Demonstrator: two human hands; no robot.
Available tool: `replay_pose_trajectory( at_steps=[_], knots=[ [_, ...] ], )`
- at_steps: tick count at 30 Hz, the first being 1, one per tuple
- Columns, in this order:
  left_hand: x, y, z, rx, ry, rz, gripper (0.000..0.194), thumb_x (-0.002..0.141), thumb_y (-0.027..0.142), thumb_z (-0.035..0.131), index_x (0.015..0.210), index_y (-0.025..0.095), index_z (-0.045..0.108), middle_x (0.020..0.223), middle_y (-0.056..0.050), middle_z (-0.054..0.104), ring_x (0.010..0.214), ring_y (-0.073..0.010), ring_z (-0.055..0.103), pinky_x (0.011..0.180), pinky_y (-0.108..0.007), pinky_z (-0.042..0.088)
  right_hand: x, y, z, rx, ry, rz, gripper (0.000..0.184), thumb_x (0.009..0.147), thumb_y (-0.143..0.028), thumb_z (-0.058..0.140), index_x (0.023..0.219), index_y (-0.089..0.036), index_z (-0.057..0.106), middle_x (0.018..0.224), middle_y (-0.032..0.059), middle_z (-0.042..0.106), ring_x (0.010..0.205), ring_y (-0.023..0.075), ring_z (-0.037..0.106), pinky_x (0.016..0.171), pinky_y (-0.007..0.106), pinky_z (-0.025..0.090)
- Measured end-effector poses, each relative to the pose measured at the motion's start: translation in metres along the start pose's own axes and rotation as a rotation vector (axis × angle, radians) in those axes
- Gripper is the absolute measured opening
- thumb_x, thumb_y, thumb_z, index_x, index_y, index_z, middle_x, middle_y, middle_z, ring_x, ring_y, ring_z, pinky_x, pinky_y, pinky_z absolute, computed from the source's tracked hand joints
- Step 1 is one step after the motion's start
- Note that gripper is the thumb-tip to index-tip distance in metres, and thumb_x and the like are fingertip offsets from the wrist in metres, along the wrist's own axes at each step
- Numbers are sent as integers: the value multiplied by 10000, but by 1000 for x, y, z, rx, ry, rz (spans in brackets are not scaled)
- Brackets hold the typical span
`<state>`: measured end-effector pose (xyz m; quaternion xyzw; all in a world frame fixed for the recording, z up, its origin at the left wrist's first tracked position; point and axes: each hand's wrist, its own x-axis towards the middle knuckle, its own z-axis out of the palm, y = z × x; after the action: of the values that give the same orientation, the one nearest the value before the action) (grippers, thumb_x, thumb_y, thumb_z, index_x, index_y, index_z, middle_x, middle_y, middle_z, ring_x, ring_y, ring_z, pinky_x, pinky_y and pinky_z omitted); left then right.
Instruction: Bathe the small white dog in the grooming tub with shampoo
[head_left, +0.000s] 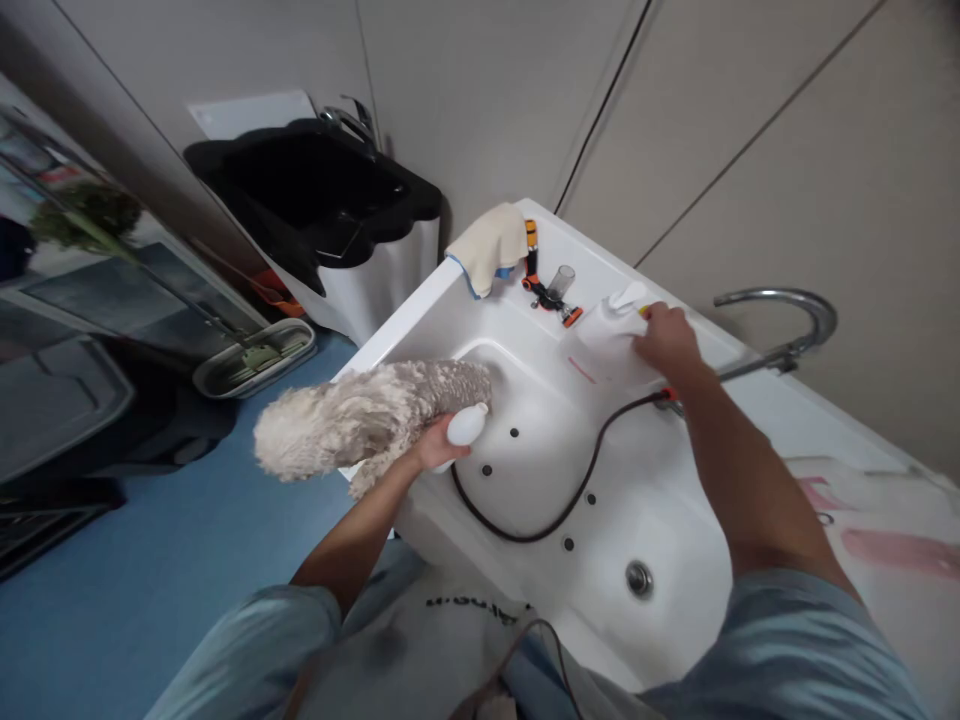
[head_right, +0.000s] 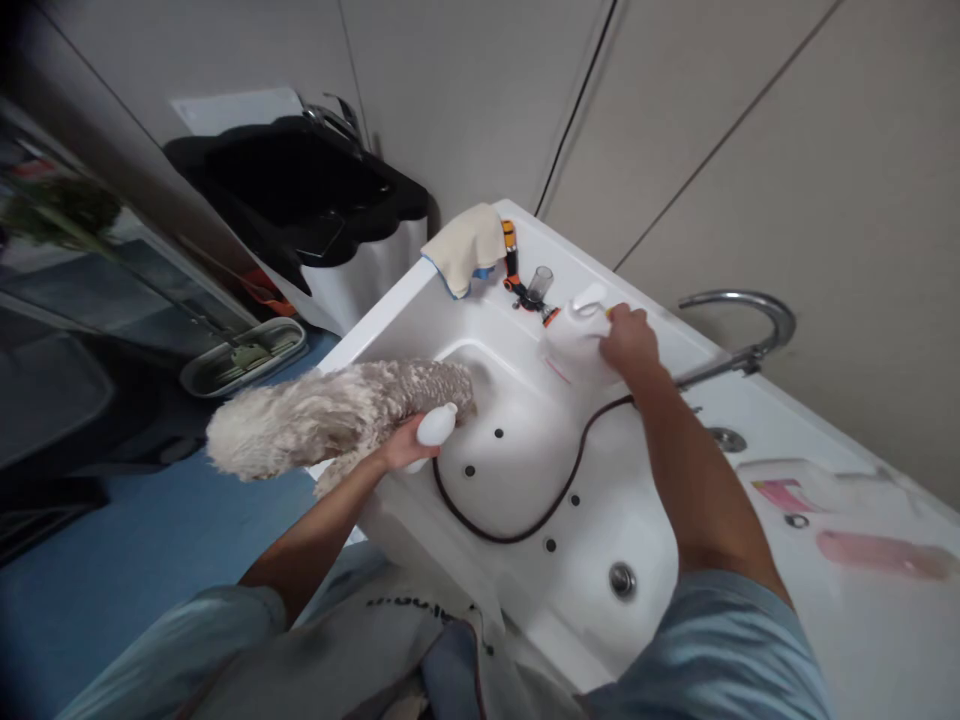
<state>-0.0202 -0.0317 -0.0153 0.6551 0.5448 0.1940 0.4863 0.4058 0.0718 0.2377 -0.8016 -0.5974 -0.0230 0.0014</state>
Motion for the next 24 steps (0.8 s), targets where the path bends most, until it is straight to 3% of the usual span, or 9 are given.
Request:
replay_pose_trajectory(
  at_steps=[3,7,11,14,17,20,24],
  knots=[
    [0,3,5,129,19,1,751,695,343,974,1394,185,748,1519,-140,724,1533,-401,610,1328,-529,483,-59,0,37,9,-55,-22,522,943,-149,713,1458,-131,628,1338,207,627,1075,297,695,970,428,584],
    [-3,11,15,314,-35,-57,873,718,388,1001,1523,202,718,1830,-176,445,1740,-450,355,1412,-538,363,-127,-9,107,15,-218,71,490,964,-104,611,1448,-152,666,1369,200,662,1163,310,706,1030,419,585],
    [-8,21,26,501,-196,-37,931,729,438,1021,1568,186,709,1913,-220,279,1791,-508,186,1455,-636,205,-203,-24,194,93,-412,102,493,935,-18,568,1369,-177,740,1358,188,733,1318,323,705,1106,392,580],
    [-10,32,40,620,-340,28,930,721,434,1040,1558,197,712,1911,-229,283,1799,-489,174,1460,-641,179,-267,-27,246,120,-500,219,488,953,-39,573,1365,-250,729,1377,129,727,1197,289,772,983,357,624],
    [-11,46,63,731,-505,33,860,769,380,1004,1544,181,689,1799,-254,478,1699,-445,445,1382,-575,401,-317,-31,265,172,-509,314,509,992,-42,566,1461,-209,670,1448,149,680,1208,254,778,988,318,612],
    [-11,60,90,784,-692,26,759,829,355,936,1515,171,669,1569,-219,696,1436,-376,717,1191,-457,590,-332,-33,268,216,-540,390,476,1024,-56,571,1471,-202,645,1496,154,647,1230,233,767,996,294,594],
    [-14,68,109,730,-784,80,736,783,325,951,1455,187,684,1501,-186,755,1380,-360,751,1135,-403,602,-329,-34,271,266,-544,446,454,1059,-62,530,1478,-204,630,1519,165,627,1226,234,759,1002,313,586]
  ],
)
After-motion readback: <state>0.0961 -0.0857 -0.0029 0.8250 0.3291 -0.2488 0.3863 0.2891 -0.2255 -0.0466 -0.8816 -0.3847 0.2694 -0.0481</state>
